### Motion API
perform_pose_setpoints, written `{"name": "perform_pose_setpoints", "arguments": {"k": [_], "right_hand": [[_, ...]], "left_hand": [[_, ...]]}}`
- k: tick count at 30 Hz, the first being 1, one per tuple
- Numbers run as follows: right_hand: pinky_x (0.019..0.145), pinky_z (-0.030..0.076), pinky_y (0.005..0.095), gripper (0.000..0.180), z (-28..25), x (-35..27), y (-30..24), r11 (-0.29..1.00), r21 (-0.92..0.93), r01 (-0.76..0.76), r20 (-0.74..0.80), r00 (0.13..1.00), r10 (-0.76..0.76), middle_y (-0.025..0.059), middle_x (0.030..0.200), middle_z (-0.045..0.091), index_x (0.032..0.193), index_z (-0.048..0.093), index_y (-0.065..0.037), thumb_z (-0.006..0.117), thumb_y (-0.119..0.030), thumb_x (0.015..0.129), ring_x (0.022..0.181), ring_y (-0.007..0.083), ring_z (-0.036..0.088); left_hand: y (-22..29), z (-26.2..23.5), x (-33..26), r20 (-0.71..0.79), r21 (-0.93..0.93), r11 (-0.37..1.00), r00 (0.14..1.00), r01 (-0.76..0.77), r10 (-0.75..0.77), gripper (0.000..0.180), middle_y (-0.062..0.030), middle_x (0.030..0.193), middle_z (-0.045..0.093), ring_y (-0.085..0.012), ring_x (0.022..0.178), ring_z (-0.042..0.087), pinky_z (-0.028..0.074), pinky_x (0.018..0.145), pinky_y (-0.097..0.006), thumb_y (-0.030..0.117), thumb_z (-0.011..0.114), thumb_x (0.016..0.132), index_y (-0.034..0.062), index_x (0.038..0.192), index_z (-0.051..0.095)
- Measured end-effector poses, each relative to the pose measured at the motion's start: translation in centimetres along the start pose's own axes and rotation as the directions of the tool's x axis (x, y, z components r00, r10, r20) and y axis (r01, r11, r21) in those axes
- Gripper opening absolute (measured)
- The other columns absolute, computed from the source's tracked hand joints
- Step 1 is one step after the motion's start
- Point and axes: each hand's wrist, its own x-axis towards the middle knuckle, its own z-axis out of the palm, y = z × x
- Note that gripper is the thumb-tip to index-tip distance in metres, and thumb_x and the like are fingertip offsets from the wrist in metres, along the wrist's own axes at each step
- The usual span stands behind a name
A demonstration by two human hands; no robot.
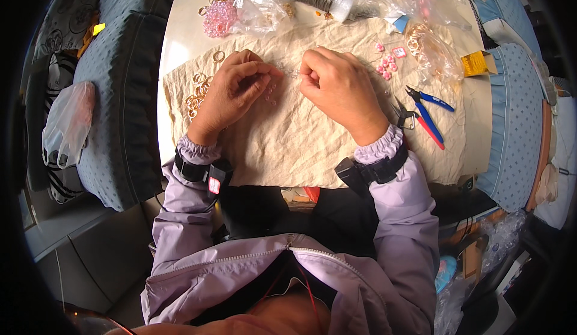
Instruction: The person assembles small keychains by threading pink beads onto metal rings and securing them with pliers. They repeatedly pick up rings and beads from a cloth-covered table, thread them, and use pliers to close the rings.
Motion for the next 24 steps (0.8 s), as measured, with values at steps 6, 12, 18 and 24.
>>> {"name": "perform_pose_setpoints", "arguments": {"k": [6,12,18,24], "right_hand": [[0.074,0.051,0.0421,0.015,0.3,0.1,-0.1,0.990,-0.094,0.109,-0.037,0.993,-0.113,0.0056,0.081,0.062,0.086,0.060,-0.007,0.074,-0.004,0.086,0.072,0.0288,0.063],[0.078,0.050,0.0418,0.015,0.9,0.0,-0.4,0.981,-0.134,0.137,-0.074,0.986,-0.148,0.0049,0.084,0.062,0.087,0.060,-0.008,0.074,-0.005,0.087,0.076,0.0290,0.063],[0.075,0.052,0.0402,0.013,1.0,-0.1,-0.3,0.998,-0.012,0.060,-0.067,0.996,-0.061,0.0060,0.083,0.063,0.088,0.064,-0.006,0.077,-0.006,0.090,0.078,0.0268,0.065],[0.078,0.055,0.0425,0.013,1.1,-0.1,-0.1,0.991,0.098,-0.086,-0.011,0.996,0.088,0.0052,0.085,0.069,0.088,0.068,-0.008,0.080,-0.011,0.089,0.083,0.0272,0.070]], "left_hand": [[0.0,-0.1,0.2,0.060,0.093,0.994,0.997,-0.051,0.045,0.018,-0.0058,0.094,0.066,-0.0197,0.087,0.064,0.053,0.077,-0.032,0.003,0.076,0.097,0.0037,0.114,0.083],[0.3,0.6,0.4,0.037,0.081,0.996,0.999,-0.022,0.019,0.018,-0.0056,0.090,0.067,-0.0197,0.086,0.064,0.053,0.077,-0.033,0.004,0.080,0.095,0.0034,0.112,0.083],[0.1,0.8,0.5,0.013,0.109,0.994,1.000,-0.005,0.003,0.015,-0.0062,0.092,0.069,-0.0201,0.087,0.065,0.053,0.079,-0.033,0.007,0.083,0.093,0.0031,0.107,0.083],[0.3,1.0,0.6,0.014,0.101,0.995,1.000,0.019,-0.020,0.014,-0.0053,0.091,0.068,-0.0190,0.088,0.065,0.053,0.080,-0.032,0.010,0.084,0.092,0.0030,0.105,0.082]]}}
